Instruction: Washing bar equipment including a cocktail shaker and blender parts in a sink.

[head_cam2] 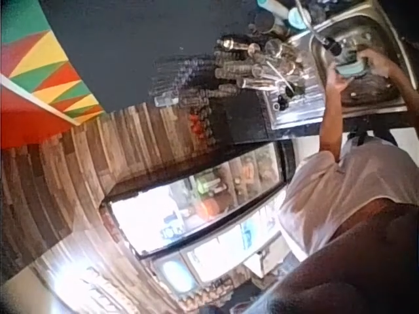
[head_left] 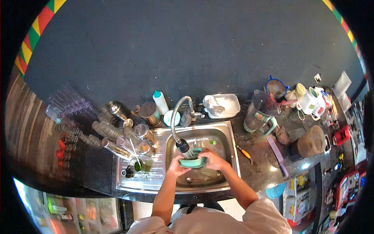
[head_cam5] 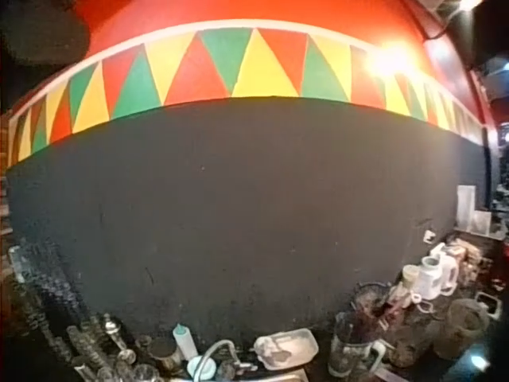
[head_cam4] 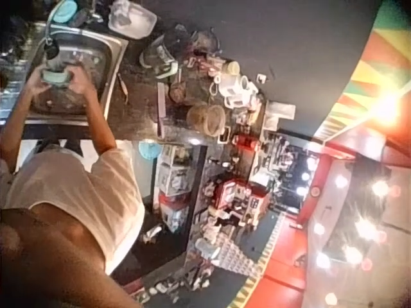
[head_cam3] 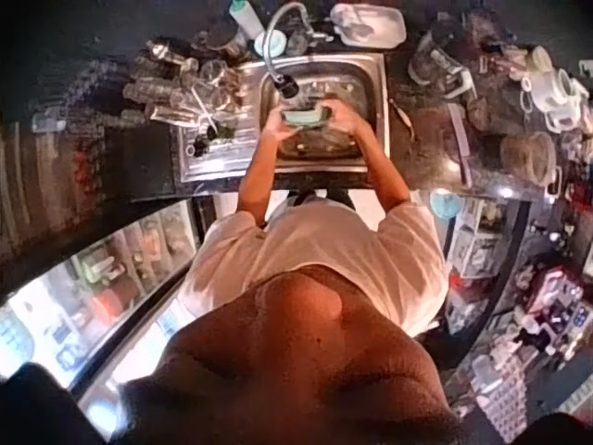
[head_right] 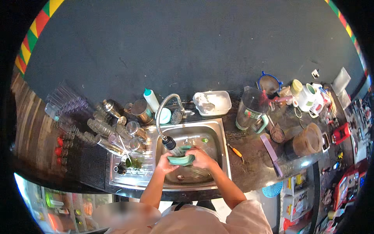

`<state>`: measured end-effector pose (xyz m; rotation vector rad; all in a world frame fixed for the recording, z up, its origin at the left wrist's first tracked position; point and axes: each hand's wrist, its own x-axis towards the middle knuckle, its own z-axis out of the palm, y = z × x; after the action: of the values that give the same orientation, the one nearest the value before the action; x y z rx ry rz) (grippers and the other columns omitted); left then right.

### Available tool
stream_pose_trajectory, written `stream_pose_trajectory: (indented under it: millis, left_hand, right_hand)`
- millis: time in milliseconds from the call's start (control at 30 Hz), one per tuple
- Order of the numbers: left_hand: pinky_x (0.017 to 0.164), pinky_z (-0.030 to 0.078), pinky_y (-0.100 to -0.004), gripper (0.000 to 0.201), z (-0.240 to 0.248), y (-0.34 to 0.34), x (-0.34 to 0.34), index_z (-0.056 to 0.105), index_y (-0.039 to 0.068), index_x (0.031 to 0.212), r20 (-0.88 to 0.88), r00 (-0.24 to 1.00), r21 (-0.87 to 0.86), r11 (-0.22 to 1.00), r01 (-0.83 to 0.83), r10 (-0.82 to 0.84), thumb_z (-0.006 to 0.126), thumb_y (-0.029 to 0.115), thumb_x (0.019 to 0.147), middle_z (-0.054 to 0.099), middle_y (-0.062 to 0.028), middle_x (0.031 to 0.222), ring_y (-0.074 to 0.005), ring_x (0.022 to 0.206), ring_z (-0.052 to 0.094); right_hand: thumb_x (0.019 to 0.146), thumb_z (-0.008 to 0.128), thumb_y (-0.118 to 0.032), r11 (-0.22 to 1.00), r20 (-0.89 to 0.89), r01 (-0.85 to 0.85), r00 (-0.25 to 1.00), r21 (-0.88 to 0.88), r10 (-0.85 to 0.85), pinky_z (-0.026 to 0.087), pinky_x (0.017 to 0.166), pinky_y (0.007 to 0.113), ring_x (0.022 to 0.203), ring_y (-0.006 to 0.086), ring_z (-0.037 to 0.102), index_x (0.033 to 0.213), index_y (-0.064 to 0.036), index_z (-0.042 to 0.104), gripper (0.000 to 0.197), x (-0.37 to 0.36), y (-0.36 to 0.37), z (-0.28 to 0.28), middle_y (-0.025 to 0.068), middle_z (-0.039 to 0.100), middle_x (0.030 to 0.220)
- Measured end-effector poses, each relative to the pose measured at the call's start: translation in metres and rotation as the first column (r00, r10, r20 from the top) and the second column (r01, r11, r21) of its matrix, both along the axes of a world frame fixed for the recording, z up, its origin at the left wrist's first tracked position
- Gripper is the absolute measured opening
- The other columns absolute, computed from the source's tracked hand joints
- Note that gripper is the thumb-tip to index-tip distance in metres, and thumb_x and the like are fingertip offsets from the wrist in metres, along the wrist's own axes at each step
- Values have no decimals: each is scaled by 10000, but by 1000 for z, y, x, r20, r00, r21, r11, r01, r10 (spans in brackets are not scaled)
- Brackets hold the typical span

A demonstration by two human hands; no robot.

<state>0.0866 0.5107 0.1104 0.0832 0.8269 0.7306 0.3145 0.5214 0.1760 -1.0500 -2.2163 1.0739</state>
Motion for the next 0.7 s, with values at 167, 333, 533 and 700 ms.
stream_pose_trajectory:
  millis: [167,333,533,700]
  left_hand:
    - [868,418,-506,471,-2,-28,-9,420,-64,1121,42,986,90,982,-165,162,445,68,669,506,-210,1103,-367,1012,509]
    - [838,439,-483,457,-8,-38,6,418,-86,1099,17,993,119,986,-116,114,426,26,657,522,-199,1080,-347,973,534]
    - [766,479,-440,333,-32,-64,-10,476,-37,983,-132,988,6,997,-83,83,467,40,659,559,-140,926,-279,852,576]
    - [727,489,-485,368,-24,-58,6,455,-61,1036,-185,982,-12,1000,17,-19,452,69,692,562,-164,918,-305,819,582]
  right_hand:
    - [693,575,-80,759,-474,-77,820,-646,-321,451,815,401,918,264,555,1142,-1,446,474,19,104,-45,134,572,1001]
    - [724,491,-31,519,-255,161,727,-839,-637,534,603,372,705,281,604,1099,23,403,389,-13,198,-28,189,571,915]
    - [683,511,9,804,-532,594,693,39,-486,477,586,320,662,207,589,934,-89,494,270,-19,190,29,140,579,838]
    - [614,618,-196,768,262,611,722,193,-641,447,806,376,893,322,582,1089,-106,530,491,45,244,-3,175,611,931]
